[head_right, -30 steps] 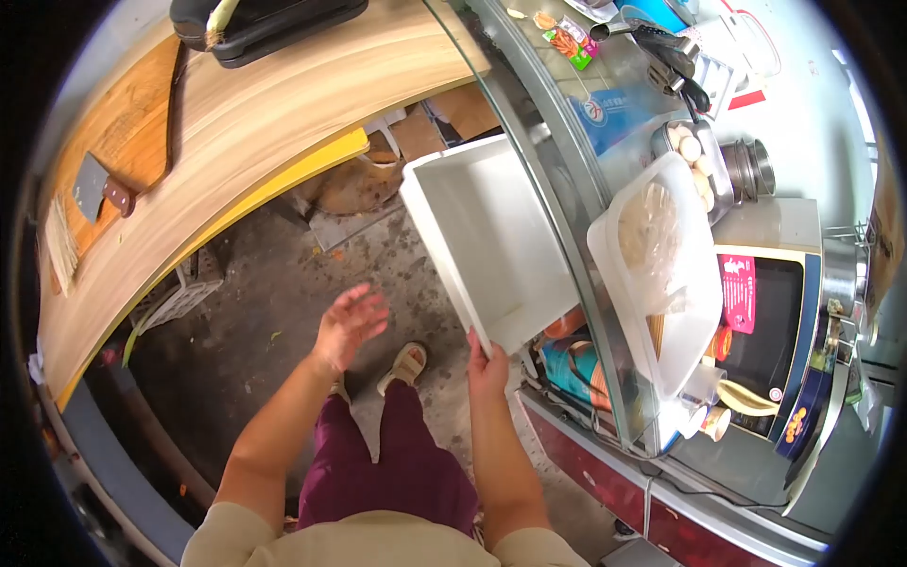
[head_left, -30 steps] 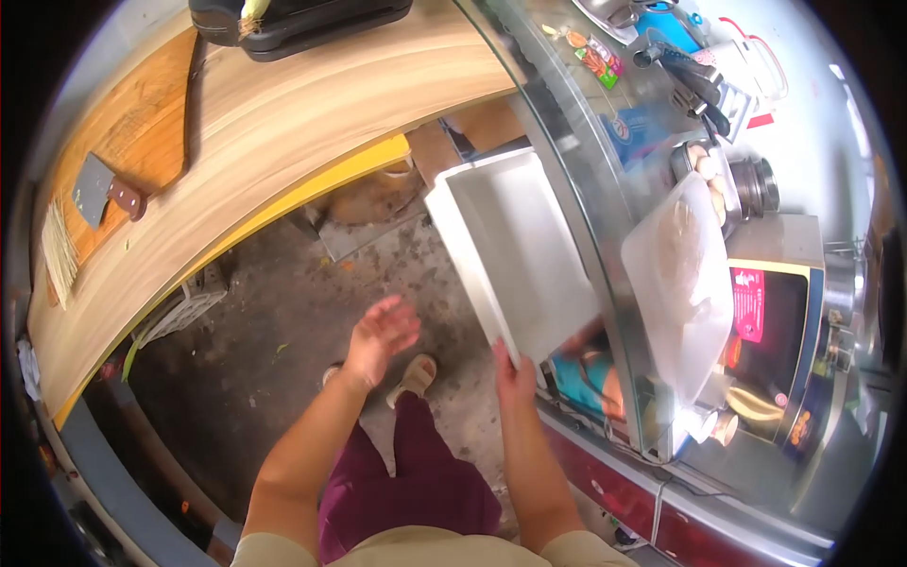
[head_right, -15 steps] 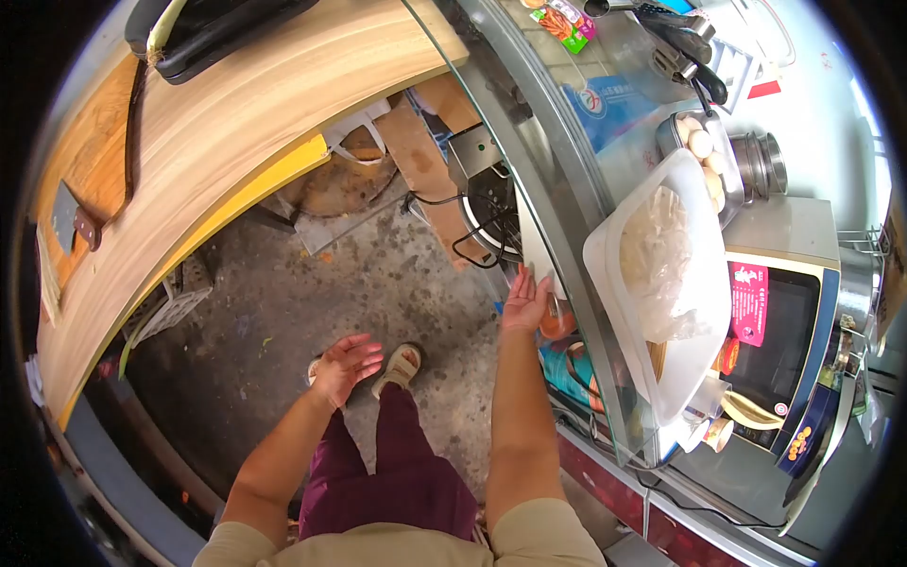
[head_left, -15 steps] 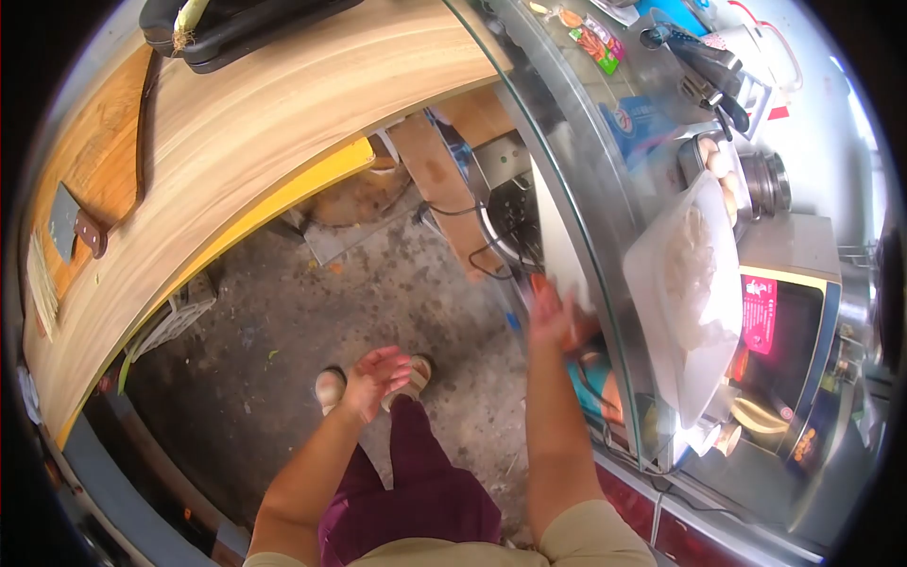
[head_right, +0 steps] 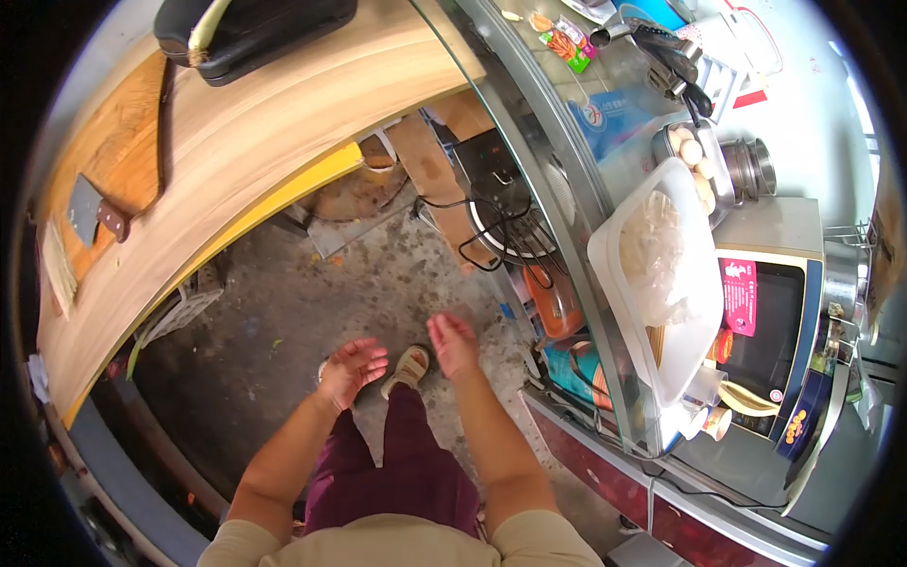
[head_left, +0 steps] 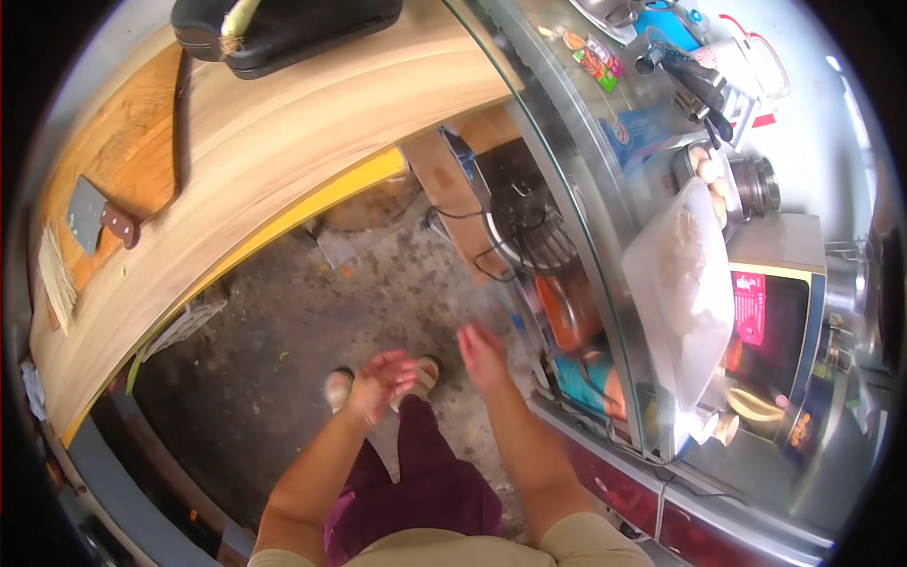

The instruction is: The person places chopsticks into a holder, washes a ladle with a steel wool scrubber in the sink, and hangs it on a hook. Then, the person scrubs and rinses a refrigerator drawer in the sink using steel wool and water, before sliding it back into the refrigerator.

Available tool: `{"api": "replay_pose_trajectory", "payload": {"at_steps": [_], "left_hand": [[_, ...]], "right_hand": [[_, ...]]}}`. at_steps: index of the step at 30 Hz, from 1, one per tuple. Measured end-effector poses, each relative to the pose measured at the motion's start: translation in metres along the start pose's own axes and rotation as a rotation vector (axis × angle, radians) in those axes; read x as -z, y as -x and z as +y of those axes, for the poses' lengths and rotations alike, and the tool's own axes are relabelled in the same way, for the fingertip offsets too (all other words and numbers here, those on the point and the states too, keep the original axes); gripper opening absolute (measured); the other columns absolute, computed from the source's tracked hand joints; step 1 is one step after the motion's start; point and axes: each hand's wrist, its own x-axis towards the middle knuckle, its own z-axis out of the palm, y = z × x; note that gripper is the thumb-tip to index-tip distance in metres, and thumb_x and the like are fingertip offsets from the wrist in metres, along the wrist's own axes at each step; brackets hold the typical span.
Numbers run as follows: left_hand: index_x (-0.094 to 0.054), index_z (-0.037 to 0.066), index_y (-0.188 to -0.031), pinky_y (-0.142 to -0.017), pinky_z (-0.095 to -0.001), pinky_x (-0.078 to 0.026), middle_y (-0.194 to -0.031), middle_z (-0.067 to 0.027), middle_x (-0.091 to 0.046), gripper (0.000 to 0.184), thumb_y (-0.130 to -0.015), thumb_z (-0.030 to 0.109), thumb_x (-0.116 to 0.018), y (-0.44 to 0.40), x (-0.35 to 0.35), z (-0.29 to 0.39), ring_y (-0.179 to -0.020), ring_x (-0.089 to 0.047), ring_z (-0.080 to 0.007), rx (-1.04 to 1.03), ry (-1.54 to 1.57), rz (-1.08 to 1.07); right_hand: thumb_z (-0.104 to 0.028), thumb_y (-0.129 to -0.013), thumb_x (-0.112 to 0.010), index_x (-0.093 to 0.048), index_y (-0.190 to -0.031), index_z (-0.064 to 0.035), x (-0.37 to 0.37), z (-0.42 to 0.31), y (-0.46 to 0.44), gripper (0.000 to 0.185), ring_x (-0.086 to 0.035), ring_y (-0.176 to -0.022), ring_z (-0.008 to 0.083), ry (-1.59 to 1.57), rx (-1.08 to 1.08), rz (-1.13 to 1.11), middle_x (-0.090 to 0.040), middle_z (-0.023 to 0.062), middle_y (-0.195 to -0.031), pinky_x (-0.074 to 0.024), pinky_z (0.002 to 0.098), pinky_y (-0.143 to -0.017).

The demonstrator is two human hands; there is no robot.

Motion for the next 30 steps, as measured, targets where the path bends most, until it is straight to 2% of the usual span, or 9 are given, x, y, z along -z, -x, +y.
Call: {"api": "replay_pose_trajectory", "payload": {"at_steps": [5,8,9,12,17,20,25,28,30], "left_hand": [[-0.046,0.002,-0.114,-0.08,-0.0329,-0.049,-0.101,-0.0115,-0.059,0.03,-0.085,0.007,-0.053,0.04,0.013,0.02,-0.088,-0.059,-0.0202,-0.033,0.023,0.024],[-0.046,0.002,-0.115,-0.081,-0.0329,-0.048,-0.103,-0.0115,-0.059,0.029,-0.086,0.008,-0.051,0.069,0.033,0.033,-0.088,-0.059,-0.0203,-0.073,0.073,0.013],[-0.046,0.002,-0.115,-0.081,-0.0332,-0.049,-0.103,-0.0115,-0.058,0.029,-0.087,0.008,-0.05,0.08,0.041,0.039,-0.088,-0.059,-0.0206,-0.098,0.098,0.003],[-0.047,0.002,-0.115,-0.08,-0.0346,-0.05,-0.103,-0.0115,-0.058,0.026,-0.089,0.007,-0.045,0.12,0.06,0.06,-0.088,-0.06,-0.0205,-0.182,0.144,0.003],[-0.052,0.003,-0.111,-0.081,-0.0353,-0.049,-0.102,-0.0095,-0.06,0.023,-0.09,0.012,-0.048,0.188,0.092,0.086,-0.089,-0.06,-0.0196,-0.375,0.229,-0.067],[-0.059,0.003,-0.102,-0.079,-0.035,-0.051,-0.098,-0.0088,-0.063,0.019,-0.086,0.012,-0.057,0.221,0.112,0.093,-0.086,-0.061,-0.0194,-0.511,0.246,-0.016],[-0.061,0.001,-0.096,-0.073,-0.0325,-0.051,-0.09,-0.0079,-0.064,0.021,-0.078,0.009,-0.067,0.285,0.138,0.093,-0.079,-0.061,-0.0175,-0.701,0.352,0.184],[-0.061,0.006,-0.086,-0.069,-0.033,-0.049,-0.087,-0.0055,-0.064,0.018,-0.079,0.021,-0.068,0.32,0.158,0.074,-0.074,-0.059,-0.0162,-0.806,0.468,0.33],[-0.059,0.012,-0.078,-0.067,-0.0348,-0.049,-0.089,-0.0066,-0.065,0.018,-0.081,0.029,-0.066,0.338,0.176,0.056,-0.073,-0.059,-0.0164,-0.833,0.645,0.443]], "right_hand": [[-0.025,-0.087,-0.058,-0.057,-0.097,-0.0003,-0.048,0.042,0.046,0.027,-0.058,-0.092,0.0172,0.191,-0.248,-0.017,-0.059,0.0127,-0.096,-0.0496,0.0259,-0.079],[-0.041,-0.089,-0.049,-0.051,-0.108,0.0049,-0.094,0.049,0.091,0.049,-0.057,-0.097,0.0207,-0.057,-0.349,-0.261,-0.057,0.016,-0.105,-0.0478,0.0302,-0.086],[-0.049,-0.091,-0.038,-0.041,-0.121,0.0091,-0.114,0.05,0.106,0.066,-0.051,-0.11,0.0254,-0.016,-0.336,-0.389,-0.05,0.0207,-0.12,-0.0415,0.0348,-0.095],[-0.049,-0.091,-0.036,-0.032,-0.129,0.0098,-0.158,0.058,0.144,0.07,-0.04,-0.122,0.0295,-0.119,-0.431,-0.599,-0.039,0.0235,-0.131,-0.0349,0.0374,-0.101],[-0.043,-0.092,-0.039,-0.03,-0.13,0.009,-0.207,0.087,0.181,0.065,-0.036,-0.125,0.0308,-0.195,-0.573,-0.851,-0.034,0.0239,-0.135,-0.0306,0.0404,-0.104],[-0.042,-0.091,-0.041,-0.035,-0.127,0.0081,-0.235,0.106,0.206,0.062,-0.039,-0.123,0.0291,0.188,-0.449,-0.867,-0.038,0.0222,-0.133,-0.0309,0.0397,-0.103],[0.006,-0.08,-0.059,-0.051,-0.112,0.0034,-0.257,0.13,0.233,0.033,-0.052,-0.109,0.0214,0.589,-0.243,-0.978,-0.05,0.015,-0.122,-0.0437,0.0325,-0.092],[0.008,-0.078,-0.06,-0.054,-0.107,0.0016,-0.27,0.128,0.255,0.031,-0.053,-0.107,0.0223,0.68,-0.357,-1.007,-0.053,0.0144,-0.117,-0.0449,0.0318,-0.092],[-0.006,-0.084,-0.058,-0.055,-0.104,-0.0011,-0.272,0.134,0.267,0.02,-0.06,-0.092,0.0222,0.693,-0.412,-1.041,-0.058,0.0126,-0.104,-0.0516,0.0283,-0.077]]}}
